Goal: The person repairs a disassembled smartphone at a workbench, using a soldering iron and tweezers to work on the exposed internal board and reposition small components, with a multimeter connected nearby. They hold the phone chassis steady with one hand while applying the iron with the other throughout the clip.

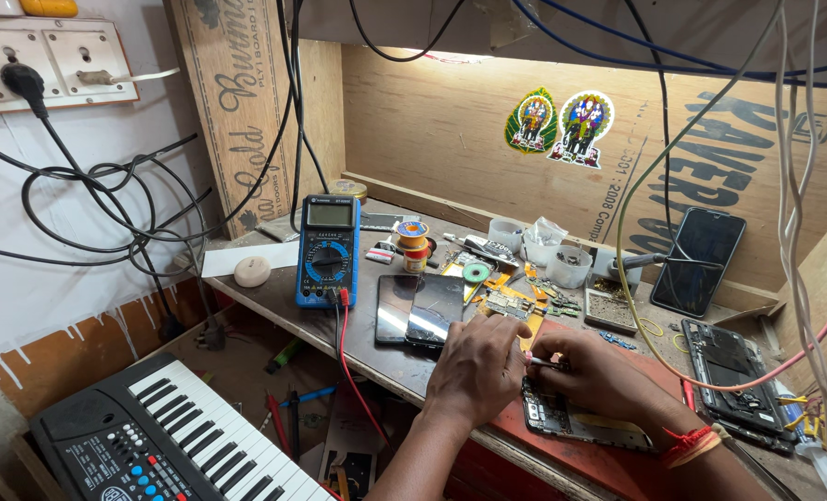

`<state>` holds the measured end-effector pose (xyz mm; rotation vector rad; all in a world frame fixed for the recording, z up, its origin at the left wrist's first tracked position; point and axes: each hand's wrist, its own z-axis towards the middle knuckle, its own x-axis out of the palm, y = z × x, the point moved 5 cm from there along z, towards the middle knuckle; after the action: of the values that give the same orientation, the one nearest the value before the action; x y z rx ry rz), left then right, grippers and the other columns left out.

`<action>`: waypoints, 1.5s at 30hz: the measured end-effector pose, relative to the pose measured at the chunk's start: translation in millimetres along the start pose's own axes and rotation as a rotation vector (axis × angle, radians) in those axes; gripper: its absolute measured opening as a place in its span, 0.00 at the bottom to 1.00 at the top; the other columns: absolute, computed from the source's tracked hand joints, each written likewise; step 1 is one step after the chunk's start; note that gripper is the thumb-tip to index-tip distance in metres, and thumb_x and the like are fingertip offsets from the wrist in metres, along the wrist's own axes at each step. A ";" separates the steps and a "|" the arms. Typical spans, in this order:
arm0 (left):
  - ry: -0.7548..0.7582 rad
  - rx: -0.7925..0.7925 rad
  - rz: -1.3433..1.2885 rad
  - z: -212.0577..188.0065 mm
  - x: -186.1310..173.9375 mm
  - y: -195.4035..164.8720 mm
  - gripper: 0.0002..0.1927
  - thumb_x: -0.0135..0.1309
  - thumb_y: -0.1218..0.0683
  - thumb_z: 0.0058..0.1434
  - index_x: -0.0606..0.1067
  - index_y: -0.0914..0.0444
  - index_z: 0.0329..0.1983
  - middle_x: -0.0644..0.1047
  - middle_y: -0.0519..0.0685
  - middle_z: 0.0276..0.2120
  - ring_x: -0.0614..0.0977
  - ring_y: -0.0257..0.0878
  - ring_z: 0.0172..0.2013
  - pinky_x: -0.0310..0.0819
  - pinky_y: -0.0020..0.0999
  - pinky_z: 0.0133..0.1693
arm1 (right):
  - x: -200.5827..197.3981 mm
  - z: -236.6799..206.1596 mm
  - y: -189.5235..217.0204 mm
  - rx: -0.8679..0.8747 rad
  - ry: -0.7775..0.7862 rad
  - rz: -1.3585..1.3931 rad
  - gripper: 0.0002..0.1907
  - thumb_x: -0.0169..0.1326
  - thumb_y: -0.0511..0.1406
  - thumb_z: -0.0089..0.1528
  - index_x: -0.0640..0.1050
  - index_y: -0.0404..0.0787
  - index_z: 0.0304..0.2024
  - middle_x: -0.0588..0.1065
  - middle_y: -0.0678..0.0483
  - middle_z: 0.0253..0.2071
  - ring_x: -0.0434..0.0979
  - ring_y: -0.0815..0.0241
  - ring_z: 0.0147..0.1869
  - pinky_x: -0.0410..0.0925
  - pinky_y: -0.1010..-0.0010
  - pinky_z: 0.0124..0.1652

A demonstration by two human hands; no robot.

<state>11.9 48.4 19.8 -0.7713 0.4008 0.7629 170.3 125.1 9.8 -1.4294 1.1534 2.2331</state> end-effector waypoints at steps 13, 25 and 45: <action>-0.017 0.004 -0.019 -0.2 -1.2 -1.0 0.10 0.47 0.56 0.64 0.77 0.58 0.44 0.80 0.49 0.39 0.79 0.44 0.47 0.66 0.43 0.47 | -1.1 -1.9 -5.7 0.002 0.033 0.100 0.09 0.60 0.35 0.60 0.81 0.38 0.41 0.81 0.57 0.32 0.76 0.70 0.36 0.73 0.73 0.39; -0.009 -0.006 -0.027 0.3 -1.7 -1.9 0.09 0.48 0.54 0.65 0.78 0.59 0.44 0.81 0.49 0.39 0.79 0.44 0.47 0.66 0.43 0.48 | 1.5 -1.9 -4.0 -0.035 0.067 0.267 0.08 0.61 0.28 0.58 0.83 0.37 0.40 0.83 0.56 0.37 0.81 0.68 0.40 0.75 0.73 0.41; -0.036 0.009 -0.009 0.2 1.3 0.4 0.10 0.48 0.55 0.64 0.77 0.58 0.45 0.81 0.49 0.40 0.79 0.45 0.47 0.66 0.43 0.48 | -13.1 -2.5 -11.5 0.077 -0.072 0.183 0.07 0.61 0.32 0.58 0.82 0.36 0.39 0.80 0.53 0.31 0.74 0.69 0.34 0.71 0.71 0.33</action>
<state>12.5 49.4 19.0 -0.7496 0.3674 0.7654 185.0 133.5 14.8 -1.2486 1.3801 2.3111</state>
